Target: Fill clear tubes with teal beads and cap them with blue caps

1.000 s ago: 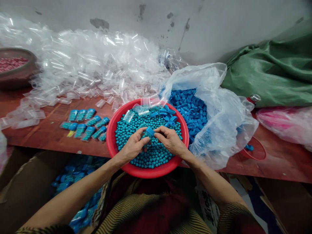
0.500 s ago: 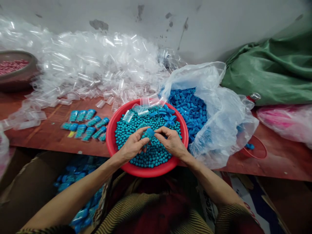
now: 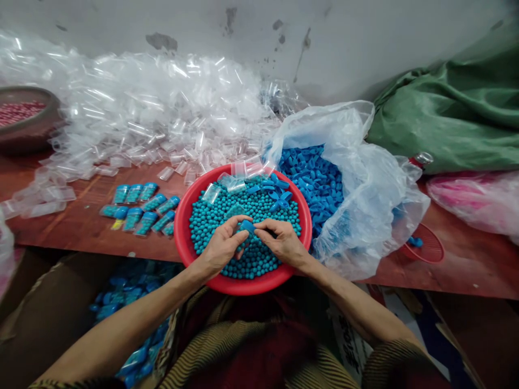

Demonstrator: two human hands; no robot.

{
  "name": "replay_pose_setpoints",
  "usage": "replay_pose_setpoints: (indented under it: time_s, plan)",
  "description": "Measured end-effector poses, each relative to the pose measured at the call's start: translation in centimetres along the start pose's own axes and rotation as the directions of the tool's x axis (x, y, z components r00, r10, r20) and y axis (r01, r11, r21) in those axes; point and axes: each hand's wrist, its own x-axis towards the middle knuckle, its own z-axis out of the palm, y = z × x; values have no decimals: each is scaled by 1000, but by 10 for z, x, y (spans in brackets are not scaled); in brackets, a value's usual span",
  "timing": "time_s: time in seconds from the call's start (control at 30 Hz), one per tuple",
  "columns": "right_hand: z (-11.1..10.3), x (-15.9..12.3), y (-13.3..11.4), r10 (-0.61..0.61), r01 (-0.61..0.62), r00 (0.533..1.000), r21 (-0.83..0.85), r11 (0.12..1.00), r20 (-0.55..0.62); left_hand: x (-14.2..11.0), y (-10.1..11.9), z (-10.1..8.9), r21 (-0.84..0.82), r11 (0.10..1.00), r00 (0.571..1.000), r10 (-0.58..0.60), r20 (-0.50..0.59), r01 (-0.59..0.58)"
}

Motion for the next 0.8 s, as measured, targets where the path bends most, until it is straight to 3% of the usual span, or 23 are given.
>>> replay_pose_setpoints:
  time_s: [0.13,0.23,0.33,0.43,0.53,0.63,0.73,0.8]
  plan:
    - [1,-5,-4,-20,19,998,-13,1000,-63,-1,7,-1,-32,999,1000,-10,14,10]
    - [-3,-2,-5,67,-66,998,47,997,-6,-1,14,-5,-61,995,996,-76,56,79]
    - [-8,2,-6,66,-65,994,-20,998,83,0,17,-10,-64,988,987,-132,92,138]
    - [-6,1,-3,-3,13,993,-84,996,118,-1,14,-10,-63,983,983,-165,80,170]
    - [-5,0,1,-149,157,987,-151,976,62,-1,13,-7,-93,982,986,-162,35,165]
    - [-10,3,2,-260,267,964,-191,945,60,-1,17,-6,-123,980,987,-151,56,157]
    - [-15,7,1,-301,327,942,-207,922,148,-1,20,-5,-111,977,979,-169,113,181]
    - [-14,6,2,-293,323,943,-223,920,159,-1,17,-4,-109,977,981,-174,91,183]
